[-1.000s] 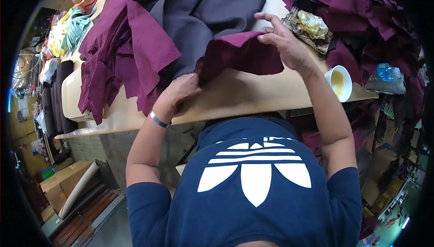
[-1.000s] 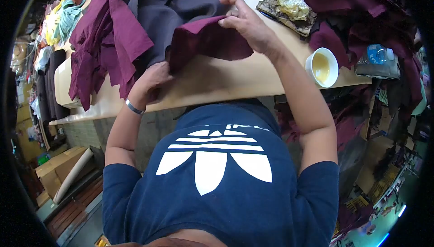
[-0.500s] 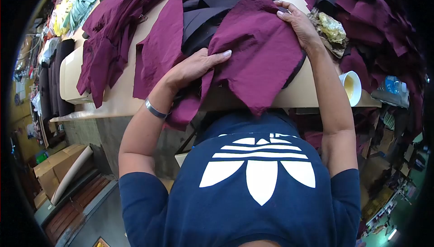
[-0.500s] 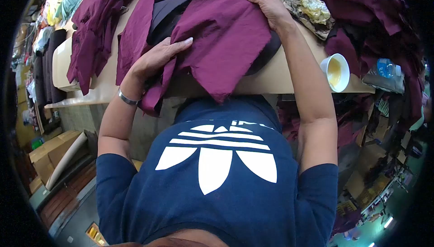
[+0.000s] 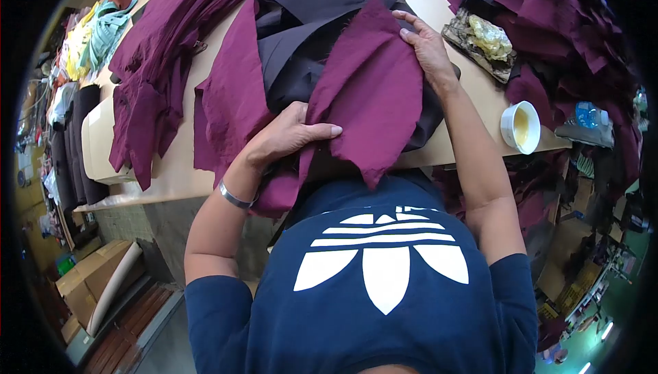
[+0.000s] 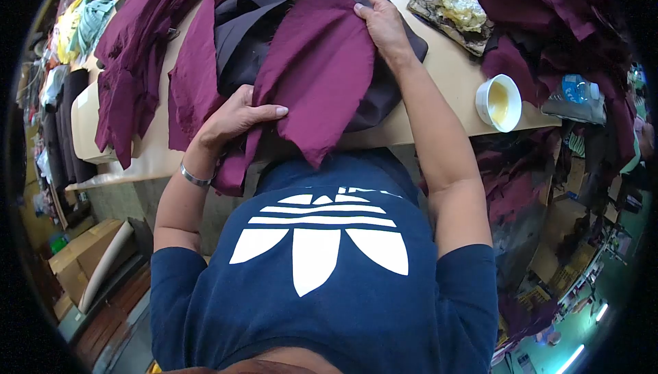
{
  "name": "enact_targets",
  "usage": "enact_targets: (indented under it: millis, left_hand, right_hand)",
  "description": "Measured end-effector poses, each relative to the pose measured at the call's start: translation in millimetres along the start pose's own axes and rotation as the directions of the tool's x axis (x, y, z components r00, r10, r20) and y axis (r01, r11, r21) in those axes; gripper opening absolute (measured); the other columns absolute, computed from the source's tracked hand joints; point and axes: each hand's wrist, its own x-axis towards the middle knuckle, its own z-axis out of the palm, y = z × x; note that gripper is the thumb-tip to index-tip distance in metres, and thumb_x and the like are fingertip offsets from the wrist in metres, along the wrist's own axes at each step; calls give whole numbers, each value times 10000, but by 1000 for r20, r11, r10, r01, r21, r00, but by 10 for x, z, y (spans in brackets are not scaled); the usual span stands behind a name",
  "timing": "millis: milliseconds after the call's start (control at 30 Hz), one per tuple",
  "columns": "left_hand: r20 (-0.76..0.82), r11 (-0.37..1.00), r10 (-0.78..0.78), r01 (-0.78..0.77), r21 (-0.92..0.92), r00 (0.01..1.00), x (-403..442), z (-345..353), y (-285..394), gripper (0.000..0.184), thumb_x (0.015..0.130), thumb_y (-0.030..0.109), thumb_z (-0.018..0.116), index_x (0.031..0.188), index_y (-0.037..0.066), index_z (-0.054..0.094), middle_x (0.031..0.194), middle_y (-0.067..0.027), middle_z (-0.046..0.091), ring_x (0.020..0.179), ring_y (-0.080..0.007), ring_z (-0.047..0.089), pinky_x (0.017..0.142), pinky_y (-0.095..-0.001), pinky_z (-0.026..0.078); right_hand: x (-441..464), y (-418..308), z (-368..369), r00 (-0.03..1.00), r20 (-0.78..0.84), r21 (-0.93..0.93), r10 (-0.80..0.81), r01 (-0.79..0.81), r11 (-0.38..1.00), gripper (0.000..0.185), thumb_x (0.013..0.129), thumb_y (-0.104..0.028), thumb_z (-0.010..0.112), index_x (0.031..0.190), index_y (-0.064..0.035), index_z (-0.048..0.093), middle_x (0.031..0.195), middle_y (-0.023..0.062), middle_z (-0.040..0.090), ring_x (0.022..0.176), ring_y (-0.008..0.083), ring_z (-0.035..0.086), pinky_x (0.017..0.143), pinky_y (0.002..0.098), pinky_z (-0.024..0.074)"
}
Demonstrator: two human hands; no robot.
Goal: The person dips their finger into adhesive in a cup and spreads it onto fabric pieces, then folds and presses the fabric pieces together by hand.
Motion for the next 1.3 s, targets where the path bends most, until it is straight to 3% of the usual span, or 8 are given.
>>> enact_targets:
  millis: [433,600,667,767,900,1100,1167,1300]
  left_hand:
    - [-50,811,419,-349,469,907,-108,118,-81,482,836,318,630,1092,-77,527,929,-264,588,885,-295,591,808,-357,440]
    - [-385,849,518,-515,120,764,-547,-70,-126,345,823,3,571,1165,10,530,1122,-95,549,1052,-167,529,913,-287,430]
    - [-602,795,564,-570,209,566,-617,-308,-371,424,781,42,637,1187,48,515,1194,-97,504,1113,-187,494,935,-305,408]
    - [-726,734,590,140,664,353,-769,-483,-714,541,739,200,703,1221,80,490,1219,-123,468,1132,-275,460,968,-386,376]
    - [-749,582,554,475,660,363,-663,-428,-1233,609,711,309,719,1226,85,483,1210,-145,463,1115,-323,449,937,-430,371]
    - [-731,507,355,537,674,583,-679,-344,-1051,153,853,177,571,896,37,530,817,-71,596,834,-262,583,773,-376,451]
    - [-717,991,122,-124,49,686,-947,-506,-1047,128,884,167,533,902,41,540,857,-67,607,836,-221,592,753,-353,466]
    - [-696,648,376,-710,-275,612,-1237,-458,-206,233,936,180,443,1067,12,538,984,-85,596,932,-183,593,841,-291,470]
  right_hand:
    - [-343,-590,-643,975,56,130,-213,204,970,403,891,-82,469,1292,-36,459,889,-6,575,801,76,562,786,227,462]
    - [-474,-888,-1207,926,-123,-228,-357,323,918,466,873,-76,461,1327,4,389,977,156,637,870,250,615,815,345,486]
    - [-553,-964,-1278,912,-148,-989,-382,-131,69,540,788,-7,491,1318,17,389,1099,205,598,973,337,585,863,403,446]
    - [-736,-1045,-589,704,371,-917,-606,382,-117,575,691,11,548,1256,33,440,1178,205,540,1050,381,522,914,410,397]
    - [-1211,-642,370,633,770,-608,86,686,399,841,680,-406,732,1358,-94,344,1287,142,460,1249,325,376,1046,532,218]
    - [-1216,47,570,591,805,-546,48,707,448,469,778,-51,596,1232,-73,481,1073,180,584,988,335,572,855,405,441]
    - [-1192,-341,577,633,774,-505,32,585,635,399,768,-2,587,1163,-29,537,1019,203,604,907,317,618,805,370,476]
    - [-864,-781,419,846,527,-53,-82,129,990,432,816,-15,541,1244,-21,485,1183,32,530,965,120,540,875,223,414]
